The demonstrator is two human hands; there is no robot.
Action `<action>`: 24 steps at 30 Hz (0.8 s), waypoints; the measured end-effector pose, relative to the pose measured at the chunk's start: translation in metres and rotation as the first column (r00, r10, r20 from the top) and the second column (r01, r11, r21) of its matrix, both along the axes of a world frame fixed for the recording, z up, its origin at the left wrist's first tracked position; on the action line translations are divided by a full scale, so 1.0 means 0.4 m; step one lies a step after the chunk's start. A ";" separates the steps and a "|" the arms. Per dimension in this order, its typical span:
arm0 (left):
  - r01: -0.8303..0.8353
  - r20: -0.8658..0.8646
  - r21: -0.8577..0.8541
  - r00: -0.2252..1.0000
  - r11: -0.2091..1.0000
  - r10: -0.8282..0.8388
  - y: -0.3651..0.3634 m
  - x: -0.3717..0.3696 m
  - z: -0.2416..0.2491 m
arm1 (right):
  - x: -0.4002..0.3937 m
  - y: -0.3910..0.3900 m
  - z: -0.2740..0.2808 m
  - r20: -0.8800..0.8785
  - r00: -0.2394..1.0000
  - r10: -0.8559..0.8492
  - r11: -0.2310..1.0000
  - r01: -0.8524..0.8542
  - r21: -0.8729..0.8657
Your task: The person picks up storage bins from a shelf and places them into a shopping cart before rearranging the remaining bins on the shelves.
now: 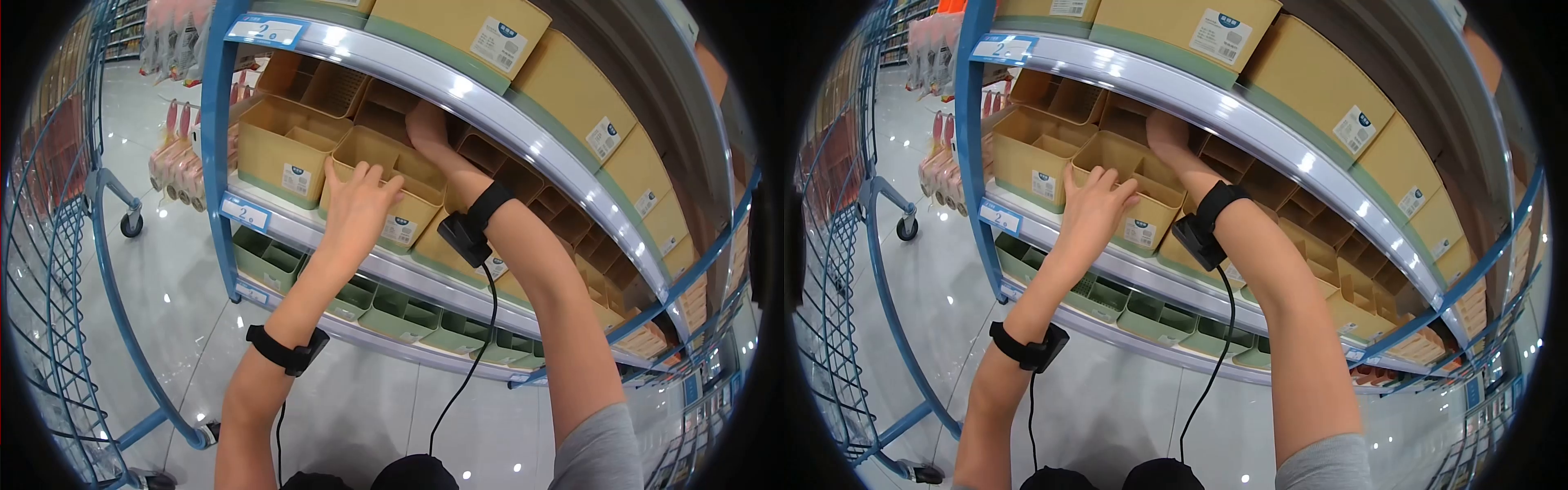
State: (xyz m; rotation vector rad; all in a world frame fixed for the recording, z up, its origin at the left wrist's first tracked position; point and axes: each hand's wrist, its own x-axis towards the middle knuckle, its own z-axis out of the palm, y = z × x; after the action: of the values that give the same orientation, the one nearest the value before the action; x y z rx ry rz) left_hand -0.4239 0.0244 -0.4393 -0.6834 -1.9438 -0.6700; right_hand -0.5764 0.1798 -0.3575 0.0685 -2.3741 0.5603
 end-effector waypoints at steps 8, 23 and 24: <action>0.015 -0.005 0.020 1.000 1.000 -0.015 0.003 -0.001 -0.008 | 0.099 -0.049 0.025 0.163 0.980 -0.117 0.991 0.105 0.079; -0.162 -0.048 0.151 0.984 0.975 0.171 -0.181 -0.068 0.020 | 0.135 -0.290 0.090 -0.071 0.939 0.337 0.809 -0.250 0.531; -0.208 -0.057 0.099 0.975 0.973 0.215 -0.211 -0.090 0.012 | 0.102 -0.309 0.085 -0.167 0.903 0.395 0.779 -0.233 0.583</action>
State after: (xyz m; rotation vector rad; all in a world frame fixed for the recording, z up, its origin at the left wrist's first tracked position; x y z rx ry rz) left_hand -0.4597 -0.0598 -0.4343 -0.4283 -1.8786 -0.5926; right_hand -0.5357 0.0561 -0.3236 0.7759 -2.1715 -0.0175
